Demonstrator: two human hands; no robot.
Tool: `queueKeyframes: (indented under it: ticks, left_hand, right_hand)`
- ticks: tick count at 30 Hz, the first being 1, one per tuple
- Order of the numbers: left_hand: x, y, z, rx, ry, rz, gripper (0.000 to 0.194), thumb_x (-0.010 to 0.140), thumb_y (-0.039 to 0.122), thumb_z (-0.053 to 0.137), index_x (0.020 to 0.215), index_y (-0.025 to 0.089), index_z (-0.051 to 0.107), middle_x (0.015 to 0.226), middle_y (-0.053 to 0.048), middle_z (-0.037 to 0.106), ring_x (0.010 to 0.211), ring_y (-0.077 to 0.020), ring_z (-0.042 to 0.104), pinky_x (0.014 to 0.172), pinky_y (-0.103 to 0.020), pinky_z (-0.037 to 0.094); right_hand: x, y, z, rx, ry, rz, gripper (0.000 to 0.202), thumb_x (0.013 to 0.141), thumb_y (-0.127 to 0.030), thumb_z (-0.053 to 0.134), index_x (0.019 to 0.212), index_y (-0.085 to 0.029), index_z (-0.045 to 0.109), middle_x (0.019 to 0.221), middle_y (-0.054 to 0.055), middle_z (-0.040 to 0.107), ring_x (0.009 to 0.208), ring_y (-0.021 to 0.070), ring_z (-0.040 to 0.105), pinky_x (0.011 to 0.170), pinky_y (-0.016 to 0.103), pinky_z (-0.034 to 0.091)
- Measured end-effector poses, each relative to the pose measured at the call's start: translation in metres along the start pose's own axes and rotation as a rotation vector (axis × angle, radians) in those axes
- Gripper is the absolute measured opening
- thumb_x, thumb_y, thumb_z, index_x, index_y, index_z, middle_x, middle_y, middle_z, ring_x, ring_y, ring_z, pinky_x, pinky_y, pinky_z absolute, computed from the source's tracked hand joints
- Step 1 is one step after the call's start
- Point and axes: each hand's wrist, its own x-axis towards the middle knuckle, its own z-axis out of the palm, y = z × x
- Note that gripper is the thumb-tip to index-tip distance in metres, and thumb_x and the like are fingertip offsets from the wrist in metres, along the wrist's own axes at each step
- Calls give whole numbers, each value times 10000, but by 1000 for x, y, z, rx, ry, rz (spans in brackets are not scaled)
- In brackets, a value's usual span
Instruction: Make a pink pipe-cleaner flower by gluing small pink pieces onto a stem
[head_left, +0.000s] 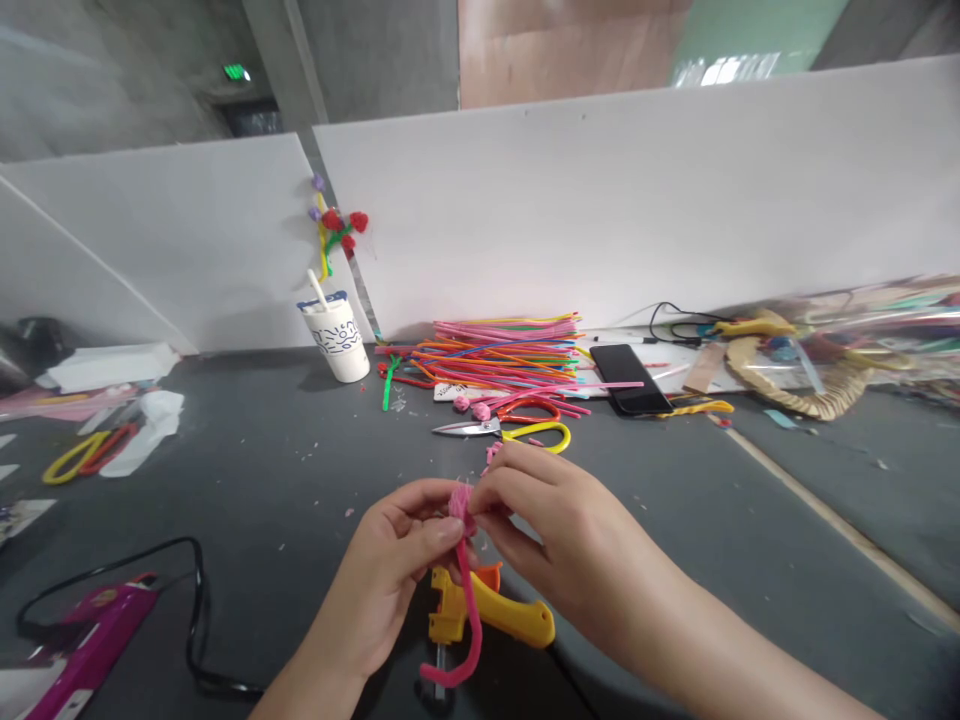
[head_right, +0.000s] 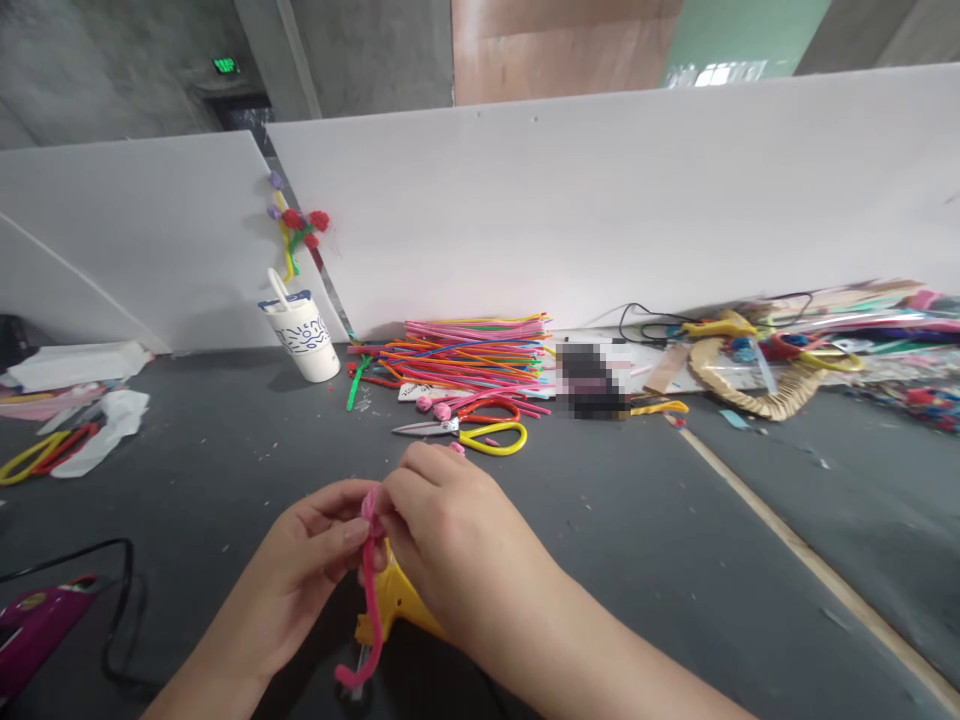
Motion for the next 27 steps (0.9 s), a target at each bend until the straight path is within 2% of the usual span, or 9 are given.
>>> queueKeyframes:
  ticks: [3,6,10,13,18,22,27]
  left_hand:
    - [0,0,-1,-20,-2,-1,202,709,201,801,902,160,760,765,-13,710,623,-103,638,581,-176,515]
    - [0,0,-1,-57,-17,-6,206,706,201,804,903,156,762,744,-12,716,602,-94,638,575,-167,516]
    - [-2,2,-1,-58,-15,78,205,709,202,804,910,179,768,723,-7,731,599,-105,662,589,-172,530]
    - [-5,3,-2,-40,31,174,209,694,186,815,898,216,778,775,0,755,667,-115,682,635,-170,547]
    - [-10,3,-2,76,45,309,224,703,167,814,902,268,792,797,3,772,715,-117,692,669,-152,557]
    - [-13,3,-1,132,72,377,235,697,166,818,903,278,798,816,-11,779,755,-137,704,665,-151,566]
    - [-16,3,2,184,82,381,220,706,183,808,902,284,799,786,-12,764,673,-147,694,578,-173,573]
  right_hand:
    - [-1,-1,0,-11,-3,10,173,856,-19,581,716,-96,647,731,53,588,642,144,521,589,243,418]
    - [0,-1,-6,80,3,57,124,849,-29,594,777,-114,648,738,33,606,658,136,543,599,228,428]
    - [2,-3,-20,200,38,108,115,853,-46,606,853,-157,637,774,0,623,699,109,572,621,190,435]
    - [1,-5,-22,174,24,24,116,879,-68,575,863,-162,640,821,23,618,729,125,573,639,208,446]
    - [-2,-7,-13,97,49,-137,125,913,-84,538,860,-149,631,852,72,631,773,170,589,696,271,461]
    - [-3,-9,-11,88,78,-186,112,928,-96,534,889,-141,628,837,68,630,731,155,564,670,263,447]
    - [-4,-10,-12,53,94,-203,150,939,-107,515,845,-156,622,801,48,622,674,140,524,638,255,430]
